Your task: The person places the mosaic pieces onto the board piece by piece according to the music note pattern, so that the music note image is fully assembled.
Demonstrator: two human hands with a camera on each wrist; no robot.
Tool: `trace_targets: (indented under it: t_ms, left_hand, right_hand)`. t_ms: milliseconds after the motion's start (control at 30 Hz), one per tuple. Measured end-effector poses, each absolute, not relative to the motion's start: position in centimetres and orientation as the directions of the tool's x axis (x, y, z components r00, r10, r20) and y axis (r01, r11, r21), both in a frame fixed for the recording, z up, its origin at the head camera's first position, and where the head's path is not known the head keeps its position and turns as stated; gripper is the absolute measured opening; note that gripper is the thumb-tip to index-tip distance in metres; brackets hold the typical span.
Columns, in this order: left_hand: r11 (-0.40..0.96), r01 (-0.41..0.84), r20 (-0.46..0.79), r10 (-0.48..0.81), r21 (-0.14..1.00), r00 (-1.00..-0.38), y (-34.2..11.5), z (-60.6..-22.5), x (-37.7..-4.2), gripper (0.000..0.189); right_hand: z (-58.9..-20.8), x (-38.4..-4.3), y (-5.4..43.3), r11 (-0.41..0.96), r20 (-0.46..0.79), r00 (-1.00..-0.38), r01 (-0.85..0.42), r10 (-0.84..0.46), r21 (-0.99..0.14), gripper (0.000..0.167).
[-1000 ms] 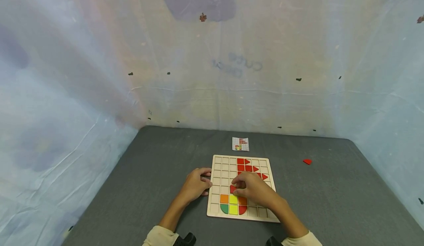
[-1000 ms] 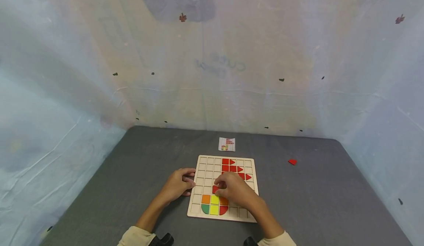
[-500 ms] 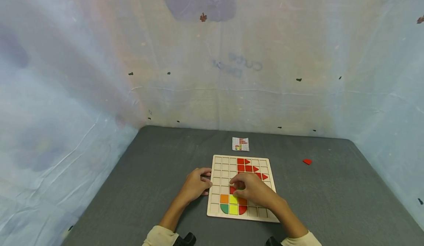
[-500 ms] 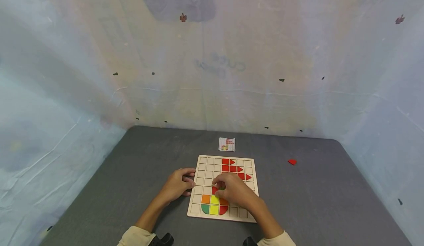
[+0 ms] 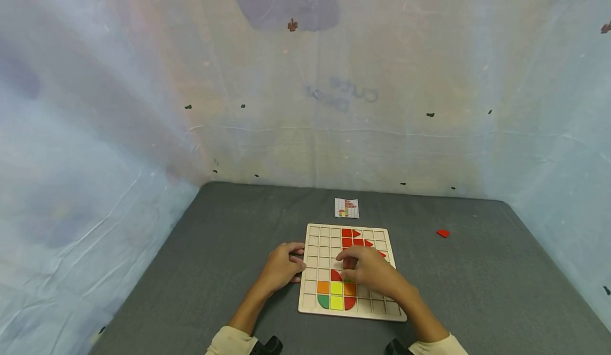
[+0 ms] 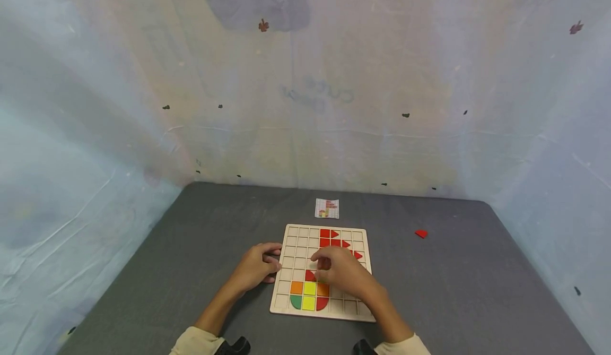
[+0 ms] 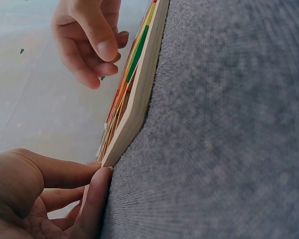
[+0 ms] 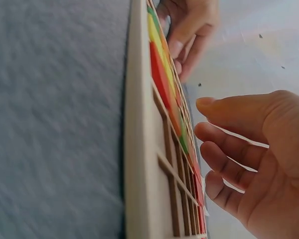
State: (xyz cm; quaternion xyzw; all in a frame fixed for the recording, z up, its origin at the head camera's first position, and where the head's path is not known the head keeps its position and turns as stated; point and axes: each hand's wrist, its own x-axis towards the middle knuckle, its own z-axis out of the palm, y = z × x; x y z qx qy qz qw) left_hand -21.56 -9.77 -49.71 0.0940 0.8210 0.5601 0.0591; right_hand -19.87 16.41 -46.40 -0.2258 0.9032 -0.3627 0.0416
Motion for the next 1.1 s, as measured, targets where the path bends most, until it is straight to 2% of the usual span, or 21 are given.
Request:
trace_targets:
  t_ms: [300, 500, 767, 1100]
  left_hand:
    - [0.363, 0.085, 0.007, 0.212, 0.928, -0.977, -9.7, -49.6, -21.5, 0.049]
    - [0.358, 0.091, 0.014, 0.214, 0.929, -0.977, -9.7, -49.6, -21.5, 0.05]
    - [0.361, 0.095, 0.016, 0.215, 0.928, -0.976, -9.6, -49.7, -21.5, 0.049]
    - [0.358, 0.098, 0.02, 0.216, 0.928, -0.976, -9.7, -49.8, -21.6, 0.048]
  right_hand:
    - [-46.0, -20.4, 19.6, 0.63, 0.137, -0.92, -0.355, -0.369, -0.691, 0.028]
    - [-45.7, -21.0, 22.3, 0.645, 0.152, -0.952, -0.293, -0.265, -0.706, 0.029]
    - [-45.6, -21.5, 26.2, 0.703, 0.168, -0.977, -0.213, -0.133, -0.678, 0.037]
    - [-45.4, -22.0, 31.4, 0.774, 0.22, -0.975, -0.159, -0.026, -0.613, 0.042]
